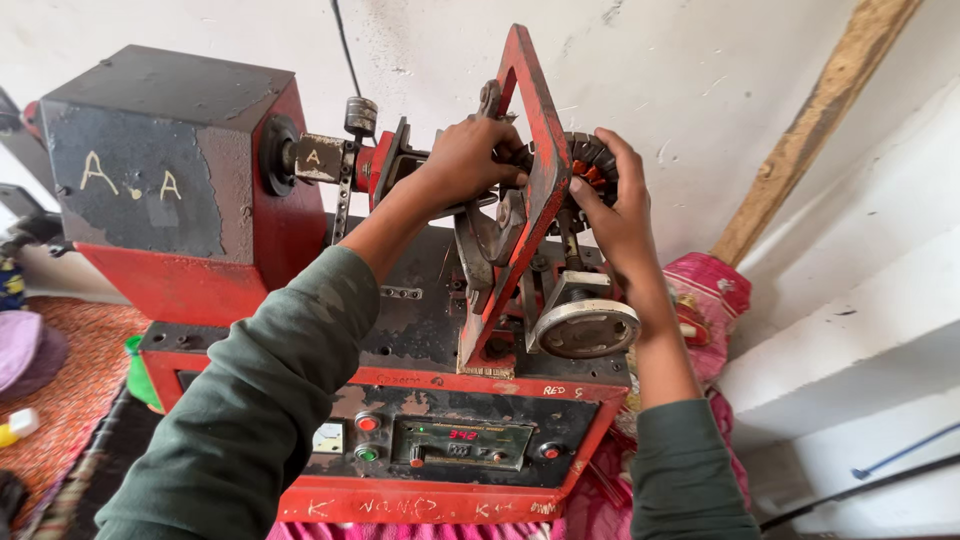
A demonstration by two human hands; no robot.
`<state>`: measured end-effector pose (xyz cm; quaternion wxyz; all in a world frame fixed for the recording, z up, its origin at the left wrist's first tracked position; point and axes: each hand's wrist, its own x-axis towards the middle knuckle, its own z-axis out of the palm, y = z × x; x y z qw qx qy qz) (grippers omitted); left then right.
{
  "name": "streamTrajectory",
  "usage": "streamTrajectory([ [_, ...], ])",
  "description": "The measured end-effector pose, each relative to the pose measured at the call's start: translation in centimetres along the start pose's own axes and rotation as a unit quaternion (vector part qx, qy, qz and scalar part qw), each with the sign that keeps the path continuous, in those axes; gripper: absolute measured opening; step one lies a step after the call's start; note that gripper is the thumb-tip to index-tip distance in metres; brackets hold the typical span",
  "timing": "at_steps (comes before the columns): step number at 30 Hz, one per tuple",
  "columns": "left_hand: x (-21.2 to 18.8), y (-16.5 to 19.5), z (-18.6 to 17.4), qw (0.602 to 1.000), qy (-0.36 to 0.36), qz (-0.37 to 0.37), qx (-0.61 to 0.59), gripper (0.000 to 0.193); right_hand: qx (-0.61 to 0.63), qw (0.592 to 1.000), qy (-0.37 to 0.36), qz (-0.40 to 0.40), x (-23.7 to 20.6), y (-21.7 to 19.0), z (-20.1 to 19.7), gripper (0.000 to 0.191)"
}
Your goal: The person adjusts and secures components of a red motor winding machine, using a metal rod to tighten parts and operating the control panel to rotate the rotor. They repeatedly align and press the copper-wound rotor into the machine's frame while the rotor spins.
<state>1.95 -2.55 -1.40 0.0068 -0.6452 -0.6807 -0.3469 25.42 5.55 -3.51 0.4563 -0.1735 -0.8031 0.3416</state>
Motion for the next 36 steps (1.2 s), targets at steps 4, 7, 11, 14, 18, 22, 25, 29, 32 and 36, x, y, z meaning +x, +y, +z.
streamTrajectory([
  [4, -0.5, 0.4, -1.0, 1.0, -0.003, 0.004, -0.004, 0.035, -0.099, 0.989, 0.083, -0.077, 0.1, -0.5, 2.3, 0.064],
  [7, -0.9, 0.5, -1.7, 1.0, 0.007, -0.002, -0.007, 0.031, -0.098, 0.986, 0.111, -0.075, 0.2, -0.5, 3.3, 0.066],
  [11, -1.4, 0.1, -2.3, 0.999, -0.002, 0.003, -0.038, 0.026, -0.092, 0.987, 0.103, -0.076, 0.3, -0.1, 3.5, 0.064],
  [14, -1.7, -0.2, -2.6, 0.994, 0.049, 0.078, -0.066, 0.024, -0.074, 0.989, 0.097, -0.078, 0.4, 0.1, 3.5, 0.057],
  [18, -1.7, -0.4, -2.8, 0.989, 0.056, 0.108, -0.089, 0.023, -0.036, 0.994, 0.092, -0.055, 0.7, -0.1, 3.6, 0.045],
  [22, -1.7, -0.1, -3.1, 0.989, 0.054, 0.091, -0.108, 0.027, -0.023, 0.992, 0.11, -0.063, 1.1, -0.4, 4.0, 0.042],
  [25, -1.8, 0.6, -3.5, 0.987, 0.062, 0.117, -0.093, 0.031, -0.014, 0.992, 0.115, -0.054, 1.3, -0.3, 4.2, 0.04],
  [29, -2.0, 1.9, -3.9, 0.99, 0.057, 0.102, -0.079, 0.028, -0.018, 0.991, 0.118, -0.052, 1.7, 0.5, 4.0, 0.042],
  [32, -2.2, 2.6, -4.1, 0.99, 0.064, 0.107, -0.059, 0.024, -0.014, 0.991, 0.12, -0.05, 2.2, 1.1, 3.9, 0.044],
  [36, -2.0, 2.8, -3.9, 0.997, 0.035, 0.054, -0.044, 0.026, 0.023, 0.99, 0.132, -0.045, 2.3, 1.8, 3.9, 0.04],
])
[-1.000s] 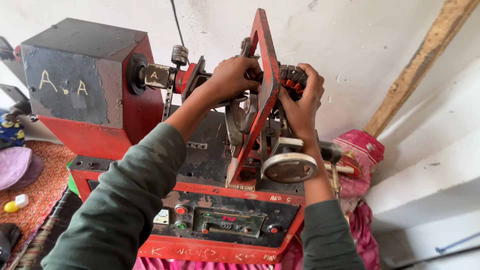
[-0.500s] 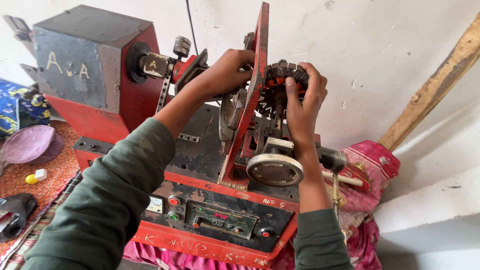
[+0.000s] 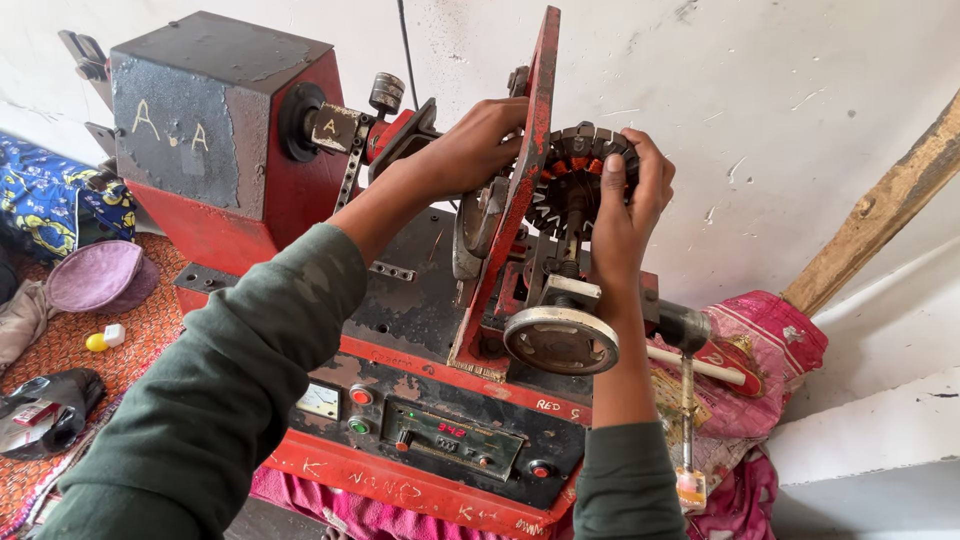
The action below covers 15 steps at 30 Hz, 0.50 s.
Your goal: The person adjusts and secures components of a red motor winding machine, using a metal rod to tighten parts and operating the control panel to rotate the rotor. They repeatedly align and press the copper-wound rotor into the machine's frame while the rotor spins.
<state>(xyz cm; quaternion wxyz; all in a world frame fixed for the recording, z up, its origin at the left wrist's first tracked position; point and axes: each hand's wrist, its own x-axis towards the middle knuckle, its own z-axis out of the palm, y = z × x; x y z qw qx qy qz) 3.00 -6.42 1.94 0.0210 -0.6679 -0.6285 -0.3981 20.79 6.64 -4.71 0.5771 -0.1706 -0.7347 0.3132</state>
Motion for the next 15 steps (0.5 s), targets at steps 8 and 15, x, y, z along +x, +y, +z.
streamTrajectory([
  [8, 1.8, -2.3, 1.2, 0.998, -0.002, 0.036, -0.059, 0.028, 0.194, 0.977, 0.083, 0.013, 0.5, 1.1, 1.1, 0.023],
  [15, 2.0, -1.7, 1.4, 0.999, 0.004, 0.012, -0.033, 0.031, 0.241, 0.96, 0.114, 0.08, 0.3, 0.8, 1.4, 0.023],
])
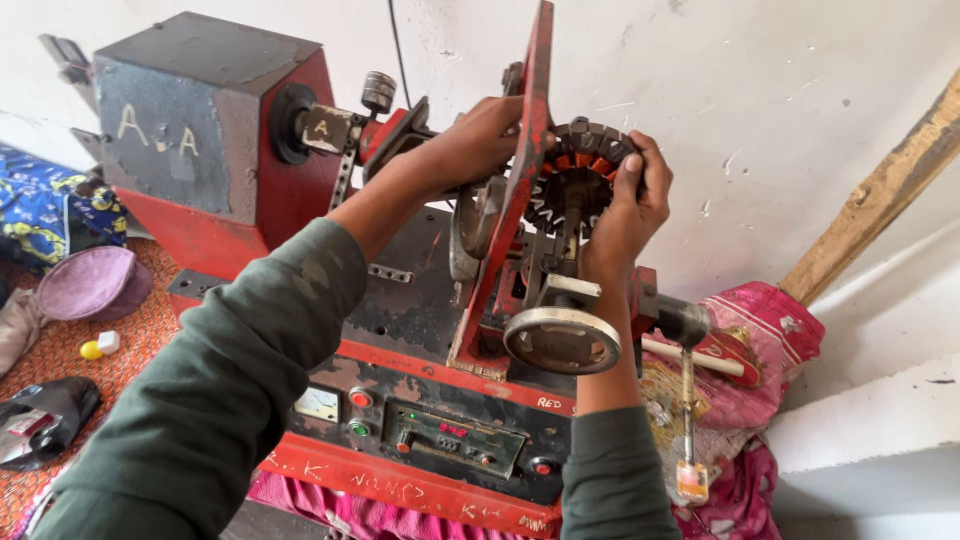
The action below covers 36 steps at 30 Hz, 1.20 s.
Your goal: The person adjusts and secures components of a red motor winding machine, using a metal rod to tighten parts and operating the control panel to rotate the rotor. They repeatedly align and press the copper-wound rotor into the machine's frame while the rotor spins.
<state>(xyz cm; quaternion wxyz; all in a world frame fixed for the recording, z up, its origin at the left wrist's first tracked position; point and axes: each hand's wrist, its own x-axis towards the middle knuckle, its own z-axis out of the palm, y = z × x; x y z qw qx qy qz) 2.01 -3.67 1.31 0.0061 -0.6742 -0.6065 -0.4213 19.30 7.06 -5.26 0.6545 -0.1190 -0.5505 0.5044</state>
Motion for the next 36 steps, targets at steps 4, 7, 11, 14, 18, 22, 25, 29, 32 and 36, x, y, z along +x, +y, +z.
streamTrajectory([
  [4, -0.1, 0.0, -0.2, 1.0, -0.007, 0.004, -0.019, 0.032, 0.014, 1.0, -0.016, -0.012, 0.2, 0.3, -0.1, 0.023],
  [7, -0.1, -0.9, -0.1, 1.0, -0.002, 0.02, -0.015, 0.032, -0.007, 0.999, -0.031, -0.024, 0.3, 1.2, -0.5, 0.025],
  [11, -0.1, -1.2, 0.2, 0.998, -0.015, -0.041, -0.038, 0.03, -0.087, 0.991, -0.065, -0.078, 0.8, 1.9, -1.2, 0.031],
  [14, -0.6, 0.4, -0.3, 0.999, -0.012, -0.032, 0.033, 0.028, -0.167, 0.973, -0.102, -0.121, 1.5, 1.0, -1.8, 0.038],
  [18, -4.2, 4.2, -1.4, 0.985, 0.054, -0.057, 0.154, 0.029, -0.255, 0.956, -0.139, -0.038, 1.3, -2.0, -4.5, 0.055],
  [22, -12.2, 8.4, 0.7, 0.952, 0.287, -0.001, 0.102, 0.023, -0.352, 0.926, -0.134, -0.037, -1.2, -4.7, -12.0, 0.059],
  [25, -17.6, 11.3, 6.5, 0.965, 0.208, 0.118, 0.109, 0.02, -0.549, 0.828, -0.115, -0.032, -3.5, -5.2, -18.8, 0.058],
  [29, -19.7, 13.7, 18.5, 0.966, -0.002, 0.243, -0.09, 0.036, -0.652, 0.721, -0.083, 0.218, -8.7, -2.7, -25.8, 0.05],
  [32, -15.9, 14.2, 29.5, 0.938, -0.092, -0.208, -0.262, 0.044, -0.626, 0.734, -0.069, 0.256, -13.6, -0.1, -29.7, 0.047],
  [36, -12.0, 14.0, 40.2, 0.843, -0.166, -0.374, -0.349, 0.05, -0.559, 0.767, -0.058, 0.309, -15.9, -0.1, -33.6, 0.047],
])
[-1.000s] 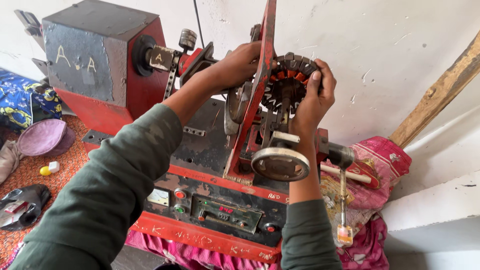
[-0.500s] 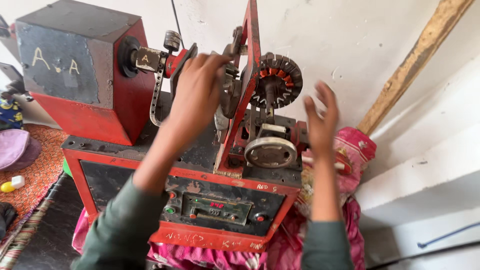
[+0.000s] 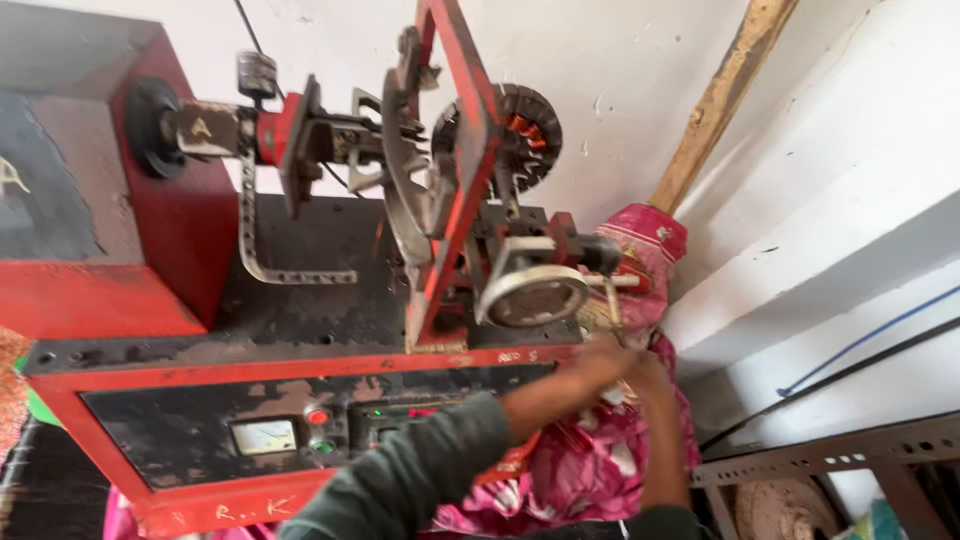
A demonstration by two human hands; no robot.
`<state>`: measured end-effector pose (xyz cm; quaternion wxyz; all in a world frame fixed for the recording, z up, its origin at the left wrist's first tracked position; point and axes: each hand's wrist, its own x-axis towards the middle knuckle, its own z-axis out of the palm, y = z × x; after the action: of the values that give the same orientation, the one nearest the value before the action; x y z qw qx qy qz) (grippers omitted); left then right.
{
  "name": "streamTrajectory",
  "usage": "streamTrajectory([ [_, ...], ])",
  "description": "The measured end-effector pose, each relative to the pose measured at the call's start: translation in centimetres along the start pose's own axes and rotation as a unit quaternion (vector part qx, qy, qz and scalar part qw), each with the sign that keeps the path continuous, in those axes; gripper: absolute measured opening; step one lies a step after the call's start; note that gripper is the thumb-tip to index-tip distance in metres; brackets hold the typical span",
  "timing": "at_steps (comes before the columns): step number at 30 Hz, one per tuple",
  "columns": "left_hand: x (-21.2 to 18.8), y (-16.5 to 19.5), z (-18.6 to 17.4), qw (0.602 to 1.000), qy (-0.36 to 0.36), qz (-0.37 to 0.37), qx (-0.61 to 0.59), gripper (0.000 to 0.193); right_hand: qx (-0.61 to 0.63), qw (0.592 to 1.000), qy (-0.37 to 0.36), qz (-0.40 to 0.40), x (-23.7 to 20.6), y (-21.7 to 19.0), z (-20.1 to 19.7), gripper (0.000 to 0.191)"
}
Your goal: The person adjusts and secures components of a red motor winding machine, using a metal rod to tighten parts and operating the control panel to rotate the rotor. They repeatedly align and press the copper-wound rotor into the machine's frame while the rotor spins.
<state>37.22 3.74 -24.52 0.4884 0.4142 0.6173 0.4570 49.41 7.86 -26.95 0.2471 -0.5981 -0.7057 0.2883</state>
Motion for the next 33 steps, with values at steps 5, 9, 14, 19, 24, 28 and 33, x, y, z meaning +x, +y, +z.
streamTrajectory([
  [5, 1.5, -0.6, 1.0, 0.982, 0.016, 0.141, 0.127, 0.046, 0.057, 0.997, 0.042, 0.022, -1.1, -2.1, -8.8, 0.063],
  [9, 0.8, 1.3, -0.8, 0.921, 0.079, 0.365, 0.114, 0.032, 0.25, 0.947, 0.188, -0.078, -3.0, -6.8, -10.0, 0.038],
  [14, 2.1, 5.4, -1.8, 0.96, 0.014, 0.108, -0.259, 0.038, 0.163, 0.916, 0.329, -0.162, -4.0, -9.0, -8.0, 0.011],
  [19, 0.2, 5.5, -3.1, 0.981, 0.062, 0.169, -0.075, 0.04, 0.255, 0.887, 0.345, -0.171, -5.6, -9.5, -6.6, 0.012],
  [24, -2.6, 6.0, -5.0, 0.957, 0.117, 0.253, 0.084, 0.034, 0.321, 0.802, 0.432, -0.258, -4.5, -8.6, -2.9, 0.019],
  [28, -1.7, 8.4, -7.3, 0.929, 0.189, 0.312, -0.057, 0.03, 0.286, 0.814, 0.445, -0.24, -2.0, -6.5, -2.6, 0.028],
  [33, -0.9, 8.7, -7.0, 0.781, 0.094, 0.498, 0.365, 0.028, 0.296, 0.812, 0.432, -0.257, -1.5, -5.5, -2.7, 0.028],
])
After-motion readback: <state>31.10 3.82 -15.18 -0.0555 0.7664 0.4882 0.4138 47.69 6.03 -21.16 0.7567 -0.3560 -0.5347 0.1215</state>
